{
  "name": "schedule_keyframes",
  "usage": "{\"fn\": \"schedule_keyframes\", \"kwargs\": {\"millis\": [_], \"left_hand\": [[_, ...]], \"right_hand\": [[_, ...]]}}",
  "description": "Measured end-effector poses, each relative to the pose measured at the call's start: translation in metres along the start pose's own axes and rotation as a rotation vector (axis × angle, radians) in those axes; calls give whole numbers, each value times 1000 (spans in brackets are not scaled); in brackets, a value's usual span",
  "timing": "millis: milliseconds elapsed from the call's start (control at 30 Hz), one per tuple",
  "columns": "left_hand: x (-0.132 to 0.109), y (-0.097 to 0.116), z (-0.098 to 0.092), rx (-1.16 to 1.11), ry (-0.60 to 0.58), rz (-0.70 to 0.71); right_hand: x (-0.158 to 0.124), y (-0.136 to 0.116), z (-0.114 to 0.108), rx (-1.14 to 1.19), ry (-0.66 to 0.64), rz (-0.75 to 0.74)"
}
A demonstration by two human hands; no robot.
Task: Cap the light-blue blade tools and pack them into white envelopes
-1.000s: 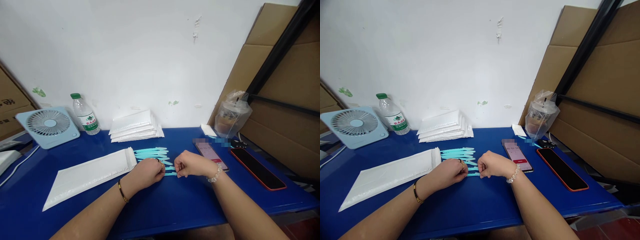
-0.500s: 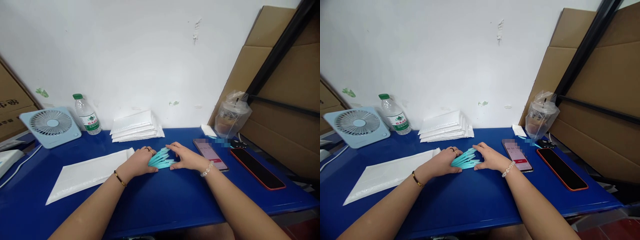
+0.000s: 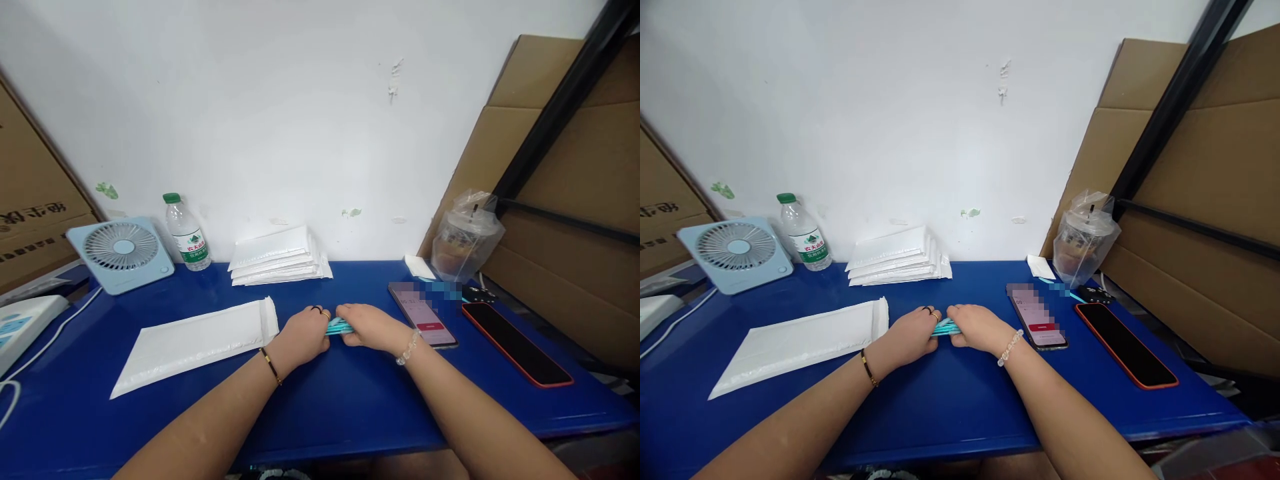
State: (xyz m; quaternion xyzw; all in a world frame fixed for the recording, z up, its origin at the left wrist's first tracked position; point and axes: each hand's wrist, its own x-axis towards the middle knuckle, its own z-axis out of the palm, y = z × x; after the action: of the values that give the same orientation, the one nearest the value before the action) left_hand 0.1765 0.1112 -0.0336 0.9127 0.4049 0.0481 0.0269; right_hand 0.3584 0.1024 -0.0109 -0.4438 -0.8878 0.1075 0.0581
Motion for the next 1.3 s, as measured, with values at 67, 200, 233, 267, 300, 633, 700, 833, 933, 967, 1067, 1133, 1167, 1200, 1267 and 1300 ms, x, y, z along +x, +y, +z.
{"fn": "schedule_keyframes", "kwargs": {"millis": [67, 200, 233, 267, 300, 633, 700, 833, 933, 967, 1067, 1133, 1167, 1200, 1267, 1300], "left_hand": [[1, -3, -3, -88, 12, -46], [-1, -4, -17, -545, 45, -32], [-2, -2, -20, -660, 29, 21], [-4, 2, -22, -747, -1, 83], [-6, 6, -24, -808, -32, 138], [-47, -63, -67, -207, -117, -155], [-64, -86, -73, -67, -222, -403], [-86, -109, -64, -12, -345, -579], [-90, -112, -53, -19, -335, -566], [-90, -112, -51, -14, -309, -534], [-85, -107, -50, -15, -209, -394], [-80, -98, -53, -44, -157, -320], [-77, -92, -55, -53, -128, -298], [-74, -86, -56, -53, -99, -282], [-67, -74, -57, -31, -43, -247], [-64, -69, -56, -24, -31, -226]], "right_hand": [[-6, -1, -15, 181, 13, 17], [-14, -7, -42, 655, 175, -61], [-12, -12, -44, 742, 208, -98], [-9, -18, -43, 802, 225, -145], [-6, -25, -39, 838, 227, -191], [15, -14, -7, 1233, 808, 113], [17, 1, -6, 1193, 934, 210], [21, 14, 3, 1082, 986, 288], [23, 12, 11, 1024, 870, 295], [23, 10, 13, 1009, 840, 291], [22, 9, 18, 976, 864, 275], [21, 11, 20, 982, 858, 285], [21, 12, 21, 997, 830, 298], [21, 12, 20, 1023, 801, 313], [21, 12, 15, 1110, 795, 339], [21, 10, 12, 1173, 819, 346]]}}
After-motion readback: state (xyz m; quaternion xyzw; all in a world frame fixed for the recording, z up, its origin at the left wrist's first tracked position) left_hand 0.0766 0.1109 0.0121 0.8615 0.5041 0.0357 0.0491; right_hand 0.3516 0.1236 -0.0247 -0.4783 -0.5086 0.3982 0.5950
